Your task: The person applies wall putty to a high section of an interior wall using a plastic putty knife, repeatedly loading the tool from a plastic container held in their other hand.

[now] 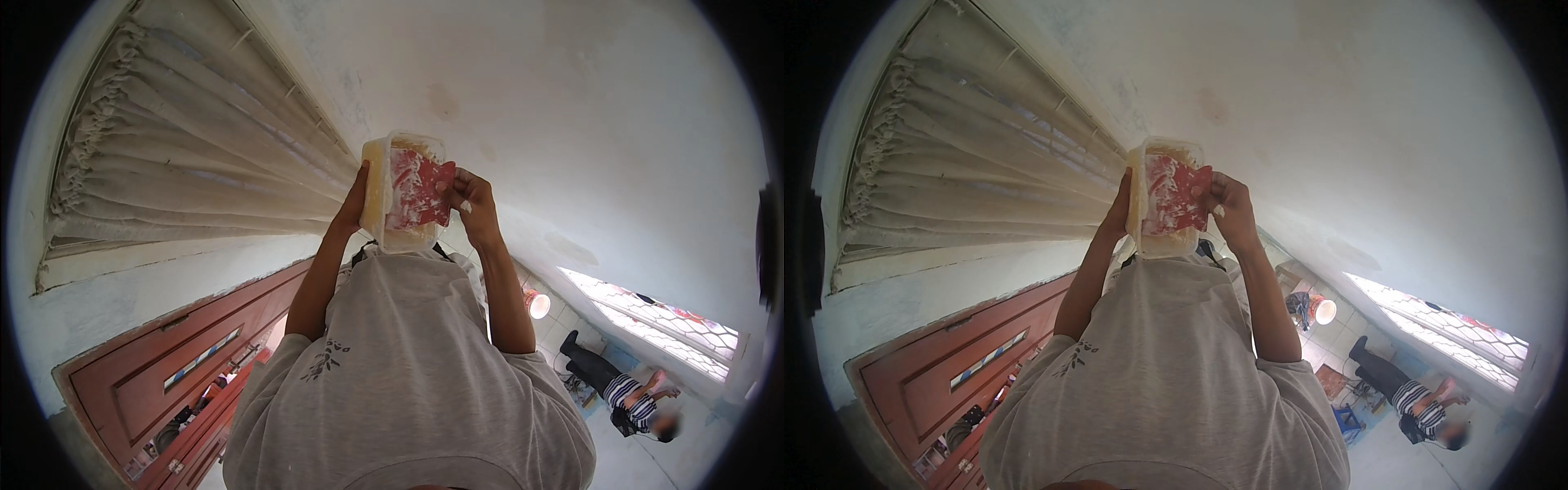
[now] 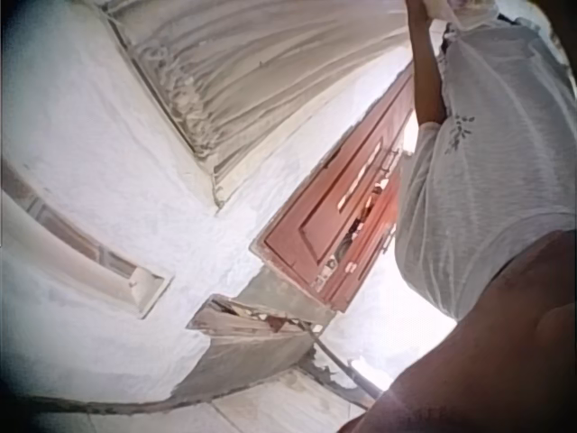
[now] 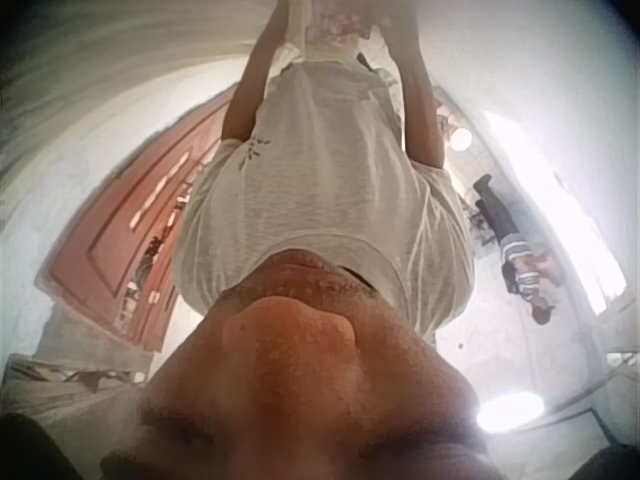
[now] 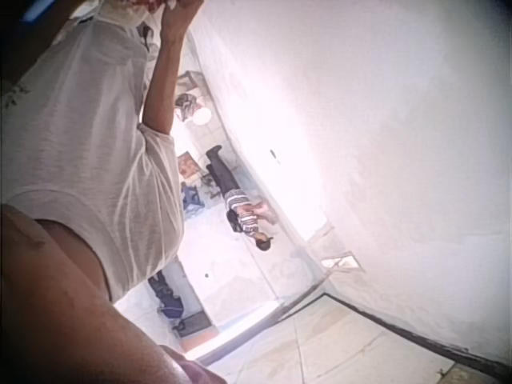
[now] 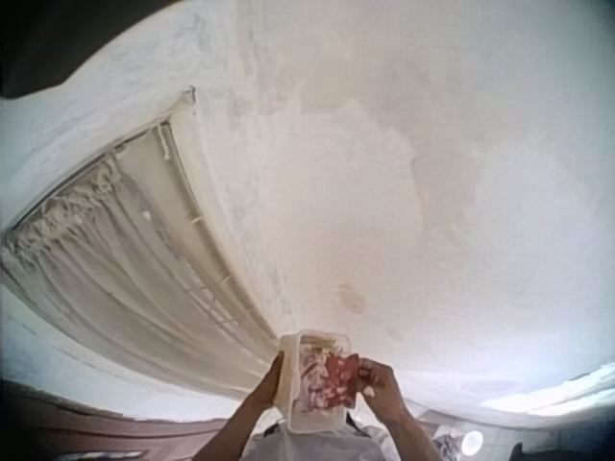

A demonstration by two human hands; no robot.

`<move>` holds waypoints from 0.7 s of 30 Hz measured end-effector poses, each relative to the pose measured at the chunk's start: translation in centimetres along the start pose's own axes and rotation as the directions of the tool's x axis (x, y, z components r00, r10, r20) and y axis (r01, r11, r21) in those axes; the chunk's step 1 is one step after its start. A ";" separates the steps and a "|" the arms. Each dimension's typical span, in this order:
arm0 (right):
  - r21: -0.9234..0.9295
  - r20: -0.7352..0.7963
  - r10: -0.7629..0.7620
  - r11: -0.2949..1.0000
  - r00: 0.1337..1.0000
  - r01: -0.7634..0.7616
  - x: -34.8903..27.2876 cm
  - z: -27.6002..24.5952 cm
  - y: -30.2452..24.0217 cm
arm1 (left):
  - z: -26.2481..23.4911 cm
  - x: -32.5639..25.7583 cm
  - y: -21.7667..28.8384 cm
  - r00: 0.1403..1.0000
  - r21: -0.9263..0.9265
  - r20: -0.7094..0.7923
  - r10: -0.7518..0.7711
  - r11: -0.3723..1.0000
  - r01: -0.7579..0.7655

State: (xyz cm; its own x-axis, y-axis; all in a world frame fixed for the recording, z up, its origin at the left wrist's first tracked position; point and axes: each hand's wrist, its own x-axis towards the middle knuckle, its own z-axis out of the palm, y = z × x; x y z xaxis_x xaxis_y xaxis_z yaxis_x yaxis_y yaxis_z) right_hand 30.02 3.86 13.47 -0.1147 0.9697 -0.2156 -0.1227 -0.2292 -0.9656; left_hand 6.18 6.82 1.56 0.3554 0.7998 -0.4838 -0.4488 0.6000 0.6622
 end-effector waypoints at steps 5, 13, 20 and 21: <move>0.025 -0.016 0.015 1.000 1.000 -0.014 0.0 0.5 0.0 | -0.6 -0.8 0.4 0.998 0.087 -0.054 -0.021 0.996 0.026; 0.032 -0.012 0.023 0.999 1.000 -0.023 0.3 0.7 1.0 | -1.3 -0.9 -0.2 0.997 0.085 -0.073 -0.004 0.996 0.010; 0.043 0.011 0.024 0.999 1.000 -0.025 0.7 0.9 1.3 | -2.1 -0.1 -1.1 0.999 -0.045 -0.033 -0.008 0.999 0.006; 0.048 0.008 0.022 0.999 1.000 -0.022 0.7 1.1 1.3 | -1.9 -0.1 -0.8 1.000 -0.072 -0.015 -0.012 0.997 0.011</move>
State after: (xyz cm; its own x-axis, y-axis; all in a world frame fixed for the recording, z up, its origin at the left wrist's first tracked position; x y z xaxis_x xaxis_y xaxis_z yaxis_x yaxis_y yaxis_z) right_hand 28.72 4.20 12.22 -0.1253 0.9638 -0.2352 -0.1673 -0.2542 -0.9526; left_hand 4.96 6.23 -0.01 0.3488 0.7928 -0.4999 -0.5027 0.6084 0.6141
